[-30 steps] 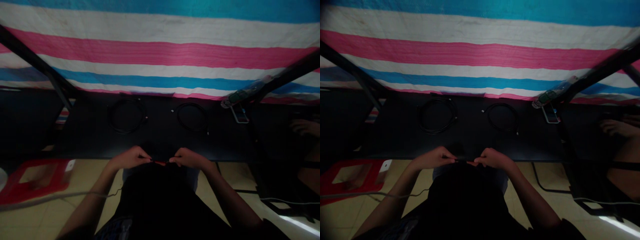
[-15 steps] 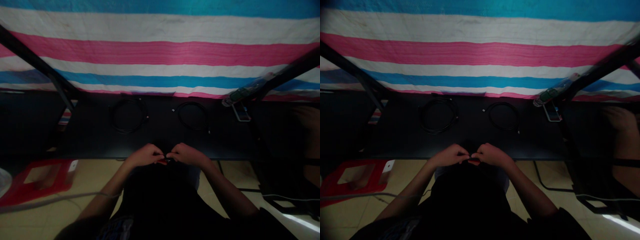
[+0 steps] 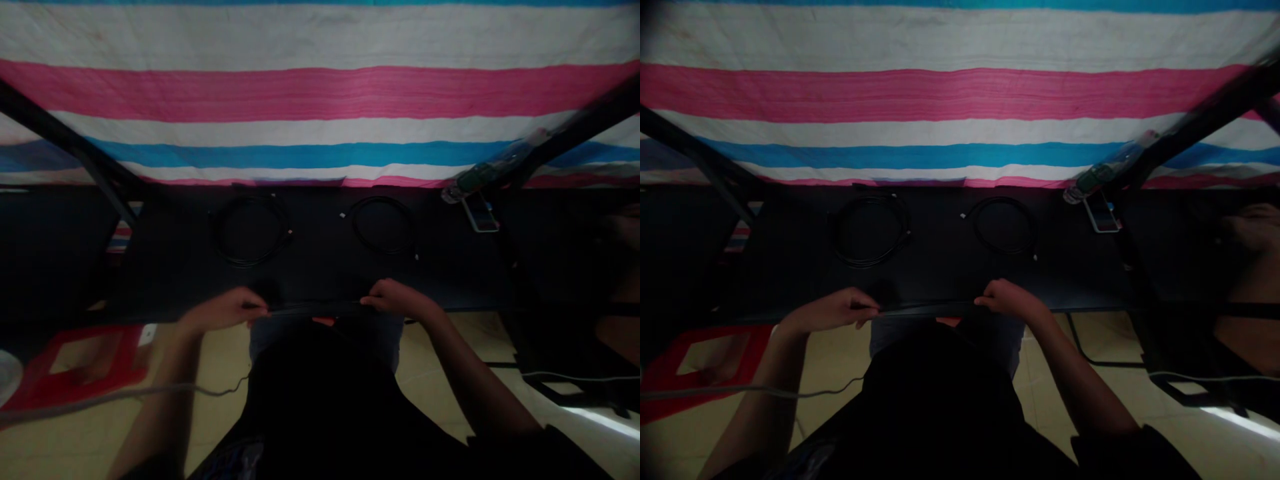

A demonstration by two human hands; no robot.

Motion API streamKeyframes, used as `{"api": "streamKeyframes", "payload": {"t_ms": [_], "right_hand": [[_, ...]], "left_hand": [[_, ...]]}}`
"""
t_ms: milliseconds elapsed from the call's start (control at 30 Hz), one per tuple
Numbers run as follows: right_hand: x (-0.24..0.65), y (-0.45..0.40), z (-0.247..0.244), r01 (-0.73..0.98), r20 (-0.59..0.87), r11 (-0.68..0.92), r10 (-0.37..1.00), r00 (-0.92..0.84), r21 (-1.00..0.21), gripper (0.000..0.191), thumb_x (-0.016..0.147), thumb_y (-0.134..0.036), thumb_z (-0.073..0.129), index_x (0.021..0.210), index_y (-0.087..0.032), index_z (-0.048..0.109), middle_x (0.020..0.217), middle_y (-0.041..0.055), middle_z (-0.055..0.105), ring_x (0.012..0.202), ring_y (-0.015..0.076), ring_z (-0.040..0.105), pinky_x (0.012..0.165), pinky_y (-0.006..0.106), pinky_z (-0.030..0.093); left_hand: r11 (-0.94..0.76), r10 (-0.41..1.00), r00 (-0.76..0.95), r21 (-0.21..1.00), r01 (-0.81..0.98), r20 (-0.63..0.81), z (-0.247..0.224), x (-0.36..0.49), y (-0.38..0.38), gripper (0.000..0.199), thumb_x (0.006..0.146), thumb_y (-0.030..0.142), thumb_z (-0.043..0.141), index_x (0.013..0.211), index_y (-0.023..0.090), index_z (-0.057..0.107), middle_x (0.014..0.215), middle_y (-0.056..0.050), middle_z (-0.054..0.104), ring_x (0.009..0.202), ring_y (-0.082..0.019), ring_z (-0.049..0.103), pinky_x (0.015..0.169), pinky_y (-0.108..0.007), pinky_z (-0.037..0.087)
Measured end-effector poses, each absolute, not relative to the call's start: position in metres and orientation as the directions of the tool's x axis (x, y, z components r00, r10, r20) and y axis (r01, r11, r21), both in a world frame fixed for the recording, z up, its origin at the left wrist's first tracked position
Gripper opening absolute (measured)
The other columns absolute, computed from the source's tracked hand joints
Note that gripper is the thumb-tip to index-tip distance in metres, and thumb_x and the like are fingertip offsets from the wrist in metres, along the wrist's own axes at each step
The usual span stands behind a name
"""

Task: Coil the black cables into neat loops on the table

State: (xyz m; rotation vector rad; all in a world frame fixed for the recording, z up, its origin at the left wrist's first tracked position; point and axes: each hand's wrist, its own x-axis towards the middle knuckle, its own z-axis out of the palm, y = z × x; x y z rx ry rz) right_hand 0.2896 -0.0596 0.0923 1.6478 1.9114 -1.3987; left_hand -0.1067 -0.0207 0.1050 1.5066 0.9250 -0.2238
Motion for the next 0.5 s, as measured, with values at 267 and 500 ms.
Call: {"api": "streamKeyframes", "payload": {"t_ms": [267, 500], "right_hand": [[0.231, -0.053, 0.09, 0.794, -0.598, 0.033, 0.64, -0.483, -0.607, 0.046, 0.091, -0.049, 0.054, 0.063, -0.015, 0.066, 0.055, 0.001, 0.055, 0.05, 0.0093, 0.043, 0.052, 0.026, 0.025], [0.29, -0.058, 0.079, 0.768, -0.718, -0.205, 0.555, -0.42, -0.607, 0.055, 0.089, -0.061, 0.049, 0.062, -0.015, 0.064, 0.051, -0.0017, 0.046, 0.047, 0.0092, 0.036, 0.051, 0.026, 0.028]], "left_hand": [[-0.027, 0.532, 0.728, 0.85, 0.526, -0.433, 0.081, -0.006, -0.045, 0.033, 0.093, 0.037, 0.048, 0.087, 0.016, 0.073, 0.075, -0.003, 0.067, 0.068, -0.014, 0.055, 0.063, -0.024, 0.038], [0.132, 0.487, 0.65, 0.784, 0.606, -0.584, 0.088, -0.089, -0.028, 0.03, 0.088, 0.04, 0.054, 0.083, 0.017, 0.073, 0.072, 0.0, 0.063, 0.066, -0.013, 0.05, 0.064, -0.022, 0.037]]}}
